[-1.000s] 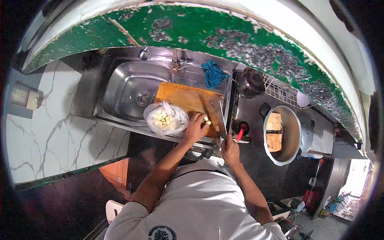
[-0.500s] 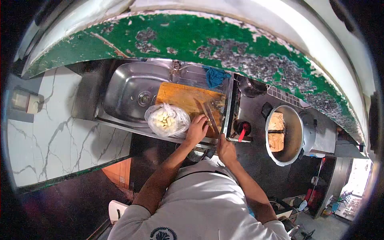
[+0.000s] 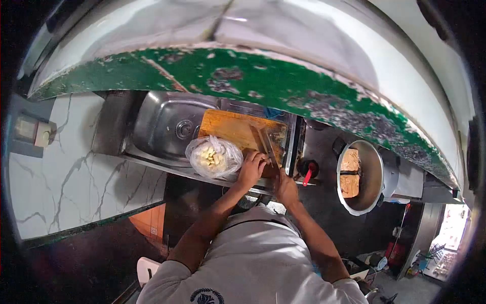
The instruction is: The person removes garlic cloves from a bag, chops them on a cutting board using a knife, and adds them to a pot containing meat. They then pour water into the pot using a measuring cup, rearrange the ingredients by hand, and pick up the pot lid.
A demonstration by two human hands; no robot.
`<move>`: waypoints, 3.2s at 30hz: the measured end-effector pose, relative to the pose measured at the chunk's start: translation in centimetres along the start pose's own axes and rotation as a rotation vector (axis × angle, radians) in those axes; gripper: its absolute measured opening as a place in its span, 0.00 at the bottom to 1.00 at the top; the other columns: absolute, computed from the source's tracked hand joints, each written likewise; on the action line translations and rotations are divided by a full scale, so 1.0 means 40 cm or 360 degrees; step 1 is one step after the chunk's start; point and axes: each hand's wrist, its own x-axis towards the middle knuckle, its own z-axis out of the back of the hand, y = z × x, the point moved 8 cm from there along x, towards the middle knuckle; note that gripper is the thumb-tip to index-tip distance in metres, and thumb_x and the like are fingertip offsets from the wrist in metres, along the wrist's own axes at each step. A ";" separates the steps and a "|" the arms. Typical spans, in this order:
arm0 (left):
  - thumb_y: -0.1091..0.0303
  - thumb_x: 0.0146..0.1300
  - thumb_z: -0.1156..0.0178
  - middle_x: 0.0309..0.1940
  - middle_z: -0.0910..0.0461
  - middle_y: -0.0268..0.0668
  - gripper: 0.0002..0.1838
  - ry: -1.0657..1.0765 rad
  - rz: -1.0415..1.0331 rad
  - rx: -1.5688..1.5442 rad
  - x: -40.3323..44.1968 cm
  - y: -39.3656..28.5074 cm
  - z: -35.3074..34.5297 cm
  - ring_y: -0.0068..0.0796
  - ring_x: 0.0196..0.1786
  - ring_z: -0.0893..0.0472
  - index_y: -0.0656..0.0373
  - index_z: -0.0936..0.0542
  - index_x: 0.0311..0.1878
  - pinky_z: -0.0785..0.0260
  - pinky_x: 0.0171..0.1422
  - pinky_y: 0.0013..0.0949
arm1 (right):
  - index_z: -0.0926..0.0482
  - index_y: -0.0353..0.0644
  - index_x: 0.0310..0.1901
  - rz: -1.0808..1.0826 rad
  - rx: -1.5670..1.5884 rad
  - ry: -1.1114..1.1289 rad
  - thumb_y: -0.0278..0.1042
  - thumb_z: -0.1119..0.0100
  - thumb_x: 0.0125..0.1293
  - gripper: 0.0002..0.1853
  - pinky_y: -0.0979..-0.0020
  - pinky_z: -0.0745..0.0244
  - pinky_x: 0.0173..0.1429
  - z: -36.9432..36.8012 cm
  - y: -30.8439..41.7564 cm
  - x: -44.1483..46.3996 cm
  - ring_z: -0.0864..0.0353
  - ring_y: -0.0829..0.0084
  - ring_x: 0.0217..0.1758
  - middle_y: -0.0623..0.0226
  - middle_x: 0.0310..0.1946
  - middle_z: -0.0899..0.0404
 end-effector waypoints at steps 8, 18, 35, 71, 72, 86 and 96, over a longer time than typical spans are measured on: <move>0.71 0.62 0.34 0.55 0.26 0.49 0.17 -0.0107 0.0027 -0.0015 -0.008 -0.007 0.016 0.55 0.57 0.24 0.63 0.23 0.53 0.30 0.64 0.49 | 0.27 0.34 0.53 -0.0142 -0.0153 0.0119 0.34 0.48 0.72 0.14 0.41 0.26 0.35 0.011 -0.005 -0.058 0.17 0.39 0.31 0.40 0.29 0.18; 0.69 0.64 0.36 0.55 0.23 0.50 0.16 -0.0033 0.0026 0.0035 -0.005 0.010 -0.006 0.53 0.60 0.24 0.64 0.21 0.54 0.30 0.65 0.49 | 0.32 0.38 0.45 -0.0200 -0.0066 0.0203 0.33 0.50 0.69 0.09 0.39 0.26 0.39 -0.020 -0.022 -0.028 0.18 0.34 0.34 0.37 0.30 0.18; 0.74 0.59 0.36 0.57 0.26 0.51 0.20 -0.0056 0.0055 0.0097 -0.007 0.010 0.007 0.56 0.61 0.26 0.65 0.23 0.56 0.32 0.67 0.50 | 0.31 0.38 0.45 -0.0046 -0.0142 0.0061 0.33 0.48 0.72 0.08 0.40 0.26 0.33 -0.012 0.013 -0.034 0.19 0.36 0.30 0.41 0.24 0.21; 0.73 0.58 0.33 0.47 0.20 0.43 0.13 -0.0092 -0.0055 -0.0122 0.035 -0.009 0.020 0.49 0.51 0.21 0.61 0.18 0.47 0.27 0.56 0.47 | 0.27 0.31 0.54 -0.0086 -0.0002 -0.0048 0.32 0.45 0.70 0.16 0.42 0.26 0.36 -0.012 -0.049 -0.045 0.19 0.35 0.32 0.37 0.27 0.21; 0.74 0.58 0.34 0.47 0.20 0.44 0.13 -0.0081 -0.0037 -0.0127 0.038 -0.013 0.023 0.49 0.51 0.21 0.62 0.19 0.47 0.27 0.56 0.47 | 0.27 0.31 0.52 -0.0065 -0.0022 -0.0060 0.31 0.45 0.70 0.14 0.42 0.27 0.36 -0.012 -0.051 -0.043 0.19 0.35 0.32 0.37 0.27 0.21; 0.76 0.57 0.35 0.47 0.21 0.46 0.14 -0.0101 0.0026 -0.0065 0.026 0.022 0.012 0.52 0.52 0.21 0.63 0.20 0.47 0.27 0.58 0.48 | 0.30 0.39 0.49 -0.0262 -0.0093 0.0148 0.35 0.47 0.70 0.11 0.38 0.27 0.37 -0.044 -0.034 -0.027 0.18 0.35 0.33 0.40 0.27 0.19; 0.76 0.58 0.37 0.43 0.20 0.45 0.09 -0.0090 0.0021 -0.0096 0.033 0.031 0.014 0.53 0.47 0.20 0.62 0.20 0.43 0.27 0.54 0.49 | 0.30 0.37 0.44 -0.0106 -0.0084 0.0060 0.30 0.47 0.69 0.07 0.41 0.27 0.33 -0.053 -0.017 -0.012 0.19 0.37 0.29 0.40 0.24 0.21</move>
